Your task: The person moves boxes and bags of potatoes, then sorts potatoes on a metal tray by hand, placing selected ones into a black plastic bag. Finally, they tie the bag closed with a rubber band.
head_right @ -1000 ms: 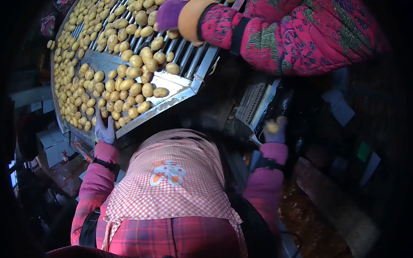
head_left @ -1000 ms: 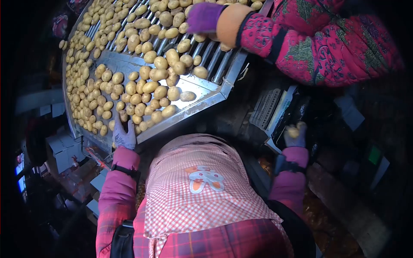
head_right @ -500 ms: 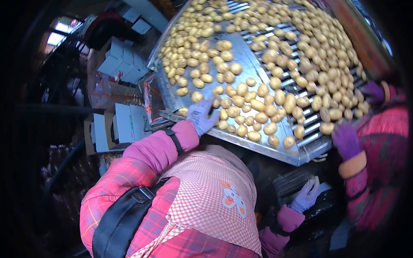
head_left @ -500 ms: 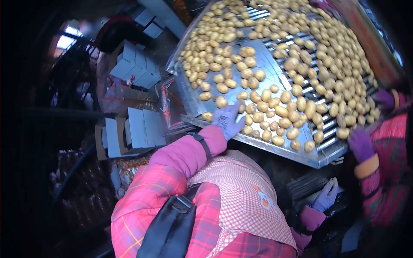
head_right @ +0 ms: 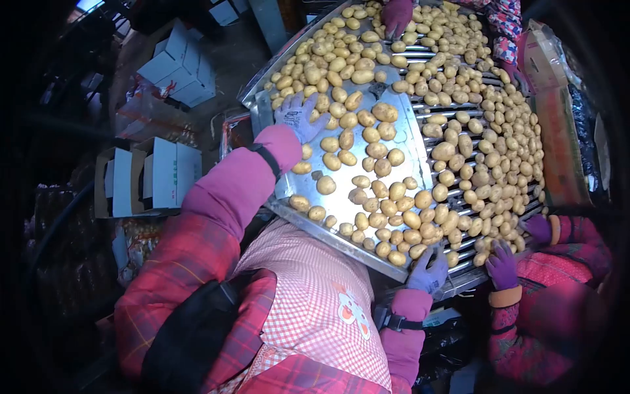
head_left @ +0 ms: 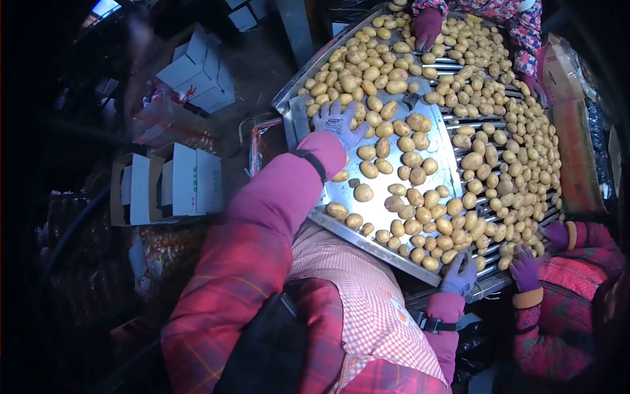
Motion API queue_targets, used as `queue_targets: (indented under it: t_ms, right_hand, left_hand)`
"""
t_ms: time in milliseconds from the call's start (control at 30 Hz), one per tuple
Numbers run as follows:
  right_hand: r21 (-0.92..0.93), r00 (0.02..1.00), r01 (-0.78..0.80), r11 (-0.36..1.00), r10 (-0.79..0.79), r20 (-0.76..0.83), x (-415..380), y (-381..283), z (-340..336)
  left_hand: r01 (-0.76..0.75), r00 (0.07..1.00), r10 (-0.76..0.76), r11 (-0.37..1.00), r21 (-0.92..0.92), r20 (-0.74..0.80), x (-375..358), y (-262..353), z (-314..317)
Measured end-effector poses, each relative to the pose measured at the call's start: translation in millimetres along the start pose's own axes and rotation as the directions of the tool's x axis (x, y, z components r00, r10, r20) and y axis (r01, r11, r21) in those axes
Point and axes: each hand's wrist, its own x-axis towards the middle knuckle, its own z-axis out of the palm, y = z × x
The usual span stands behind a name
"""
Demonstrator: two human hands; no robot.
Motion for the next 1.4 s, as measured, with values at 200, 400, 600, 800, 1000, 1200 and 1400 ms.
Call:
queue_targets:
  t_ms: [200,400,600,800,1000,1200,1400]
  right_hand:
    - [-0.103,1.000,-0.003,0.995,0.004,0.006,0,-6,0]
    - [-0.094,1.000,0.005,0.996,-0.008,-0.027,-1,-7,2]
    - [-0.070,0.994,-0.096,0.993,0.099,0.042,1,-7,1]
    - [-0.028,0.997,-0.074,0.997,0.075,0.029,6,-27,-7]
    - [-0.113,0.993,0.120,0.986,-0.120,0.011,2,-6,-3]
    - [-0.072,0.997,-0.030,0.997,0.035,0.070,1,-9,0]
    - [-0.119,0.995,-0.040,0.992,0.050,0.083,3,-13,-1]
  left_hand:
    - [-0.008,0.952,0.065,0.982,-0.187,0.300,-6,64,-18]
    - [-0.355,0.831,0.468,0.863,-0.360,0.300,-56,91,-43]
    - [-0.225,0.973,0.213,0.963,-0.148,-0.092,72,19,-20]
    - [0.349,0.927,-0.375,0.885,-0.308,-0.026,176,-20,32]
    - [0.180,0.927,-0.169,0.984,0.000,0.336,164,23,17]
    - [-0.378,0.916,0.394,0.910,-0.171,0.072,76,43,6]
    - [-0.514,0.818,0.574,0.764,-0.390,0.048,47,62,-8]
